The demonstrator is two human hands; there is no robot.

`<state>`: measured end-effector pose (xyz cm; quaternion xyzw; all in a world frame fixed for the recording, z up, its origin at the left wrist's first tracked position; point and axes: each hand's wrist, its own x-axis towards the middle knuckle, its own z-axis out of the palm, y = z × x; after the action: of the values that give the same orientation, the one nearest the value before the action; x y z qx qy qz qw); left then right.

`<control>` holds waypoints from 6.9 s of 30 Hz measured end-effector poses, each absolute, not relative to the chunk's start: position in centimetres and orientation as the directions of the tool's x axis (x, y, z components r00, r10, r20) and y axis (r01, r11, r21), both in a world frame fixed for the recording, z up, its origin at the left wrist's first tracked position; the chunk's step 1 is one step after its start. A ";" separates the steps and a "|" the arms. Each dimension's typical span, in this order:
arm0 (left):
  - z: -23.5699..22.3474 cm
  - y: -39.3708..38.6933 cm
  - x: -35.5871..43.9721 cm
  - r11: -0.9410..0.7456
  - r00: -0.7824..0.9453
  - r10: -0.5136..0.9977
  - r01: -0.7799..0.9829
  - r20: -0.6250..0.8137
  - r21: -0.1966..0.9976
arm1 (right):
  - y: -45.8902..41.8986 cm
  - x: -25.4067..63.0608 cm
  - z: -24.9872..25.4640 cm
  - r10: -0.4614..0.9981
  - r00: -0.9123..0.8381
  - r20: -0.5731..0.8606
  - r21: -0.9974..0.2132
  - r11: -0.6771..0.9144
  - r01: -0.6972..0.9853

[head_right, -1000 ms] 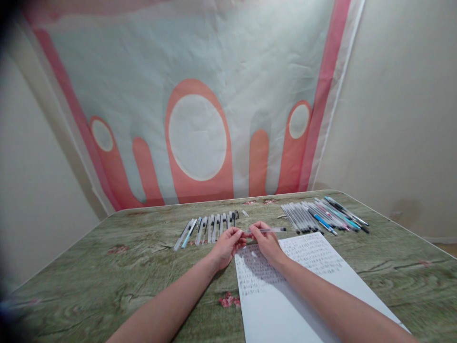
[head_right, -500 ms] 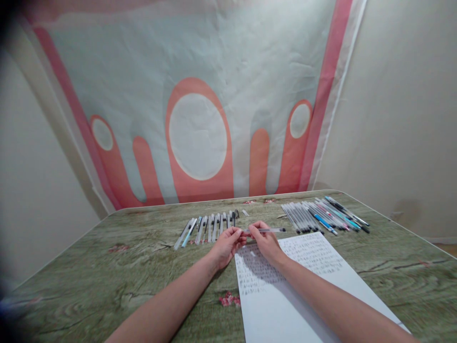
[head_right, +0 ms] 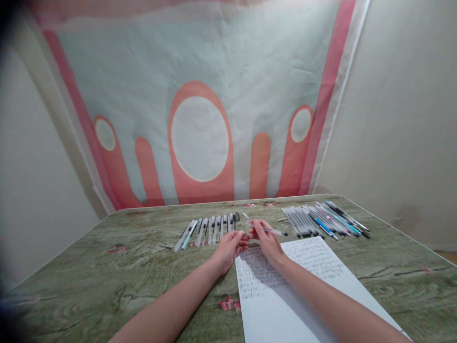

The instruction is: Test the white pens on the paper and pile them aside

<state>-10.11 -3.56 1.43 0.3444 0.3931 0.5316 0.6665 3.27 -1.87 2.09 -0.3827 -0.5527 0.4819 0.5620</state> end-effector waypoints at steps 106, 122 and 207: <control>3.1 -7.3 -10.5 -0.577 0.566 0.785 0.522 0.252 0.628 | 7.5 15.6 2.3 0.851 -0.419 0.316 0.023 0.434 0.900; 5.1 -5.2 -14.3 -0.729 0.742 0.604 0.367 0.291 0.578 | 3.8 0.6 2.0 0.689 -0.630 0.358 -0.356 0.725 0.590; 2.1 -1.0 -14.5 -0.359 -0.249 0.899 0.049 0.360 0.932 | 1.2 0.5 3.3 0.964 -0.267 -0.001 -0.194 0.262 0.945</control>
<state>-14.47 -1.02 2.10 0.5161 0.4594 0.6429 0.3305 0.53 1.21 3.34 -0.6025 -0.7921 0.0779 0.0589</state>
